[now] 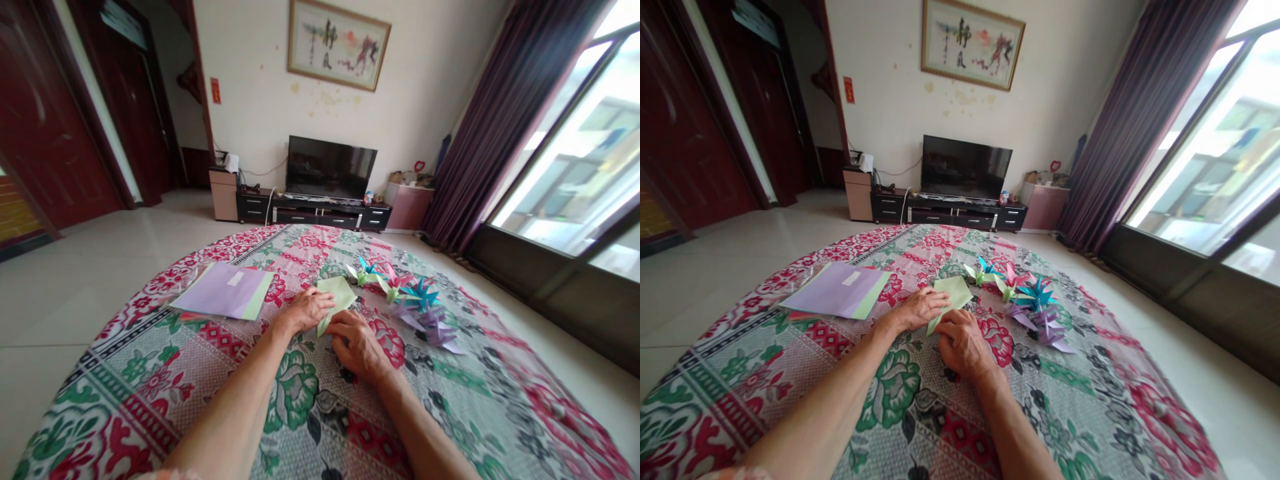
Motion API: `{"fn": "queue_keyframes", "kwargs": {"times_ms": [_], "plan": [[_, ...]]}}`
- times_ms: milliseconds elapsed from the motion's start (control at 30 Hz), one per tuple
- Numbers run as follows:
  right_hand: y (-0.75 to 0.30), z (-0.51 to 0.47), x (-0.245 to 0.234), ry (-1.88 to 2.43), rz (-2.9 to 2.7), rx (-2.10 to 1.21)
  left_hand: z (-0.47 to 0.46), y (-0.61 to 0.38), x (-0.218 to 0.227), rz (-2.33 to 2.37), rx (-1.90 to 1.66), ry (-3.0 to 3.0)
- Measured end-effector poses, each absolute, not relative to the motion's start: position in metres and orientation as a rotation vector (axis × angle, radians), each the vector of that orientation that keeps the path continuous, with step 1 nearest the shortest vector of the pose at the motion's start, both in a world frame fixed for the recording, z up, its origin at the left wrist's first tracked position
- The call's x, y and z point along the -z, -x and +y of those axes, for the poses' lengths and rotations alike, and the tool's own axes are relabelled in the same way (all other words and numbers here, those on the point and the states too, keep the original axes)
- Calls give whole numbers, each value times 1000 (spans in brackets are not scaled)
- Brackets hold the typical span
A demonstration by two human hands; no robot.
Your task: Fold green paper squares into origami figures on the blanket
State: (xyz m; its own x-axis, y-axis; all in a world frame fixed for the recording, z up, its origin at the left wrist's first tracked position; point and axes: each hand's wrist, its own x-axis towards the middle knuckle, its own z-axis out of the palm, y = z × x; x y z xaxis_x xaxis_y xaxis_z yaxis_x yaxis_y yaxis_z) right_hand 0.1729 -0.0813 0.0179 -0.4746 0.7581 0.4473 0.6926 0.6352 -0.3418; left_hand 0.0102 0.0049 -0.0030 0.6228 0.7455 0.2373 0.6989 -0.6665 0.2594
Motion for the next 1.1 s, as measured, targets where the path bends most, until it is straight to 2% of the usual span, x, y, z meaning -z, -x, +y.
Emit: {"fn": "queue_keyframes", "kwargs": {"times_ms": [1100], "plan": [[-173, -105, -29, 1178, -2487, -134, 4, -10, 2, 1218, -482, -2747]]}}
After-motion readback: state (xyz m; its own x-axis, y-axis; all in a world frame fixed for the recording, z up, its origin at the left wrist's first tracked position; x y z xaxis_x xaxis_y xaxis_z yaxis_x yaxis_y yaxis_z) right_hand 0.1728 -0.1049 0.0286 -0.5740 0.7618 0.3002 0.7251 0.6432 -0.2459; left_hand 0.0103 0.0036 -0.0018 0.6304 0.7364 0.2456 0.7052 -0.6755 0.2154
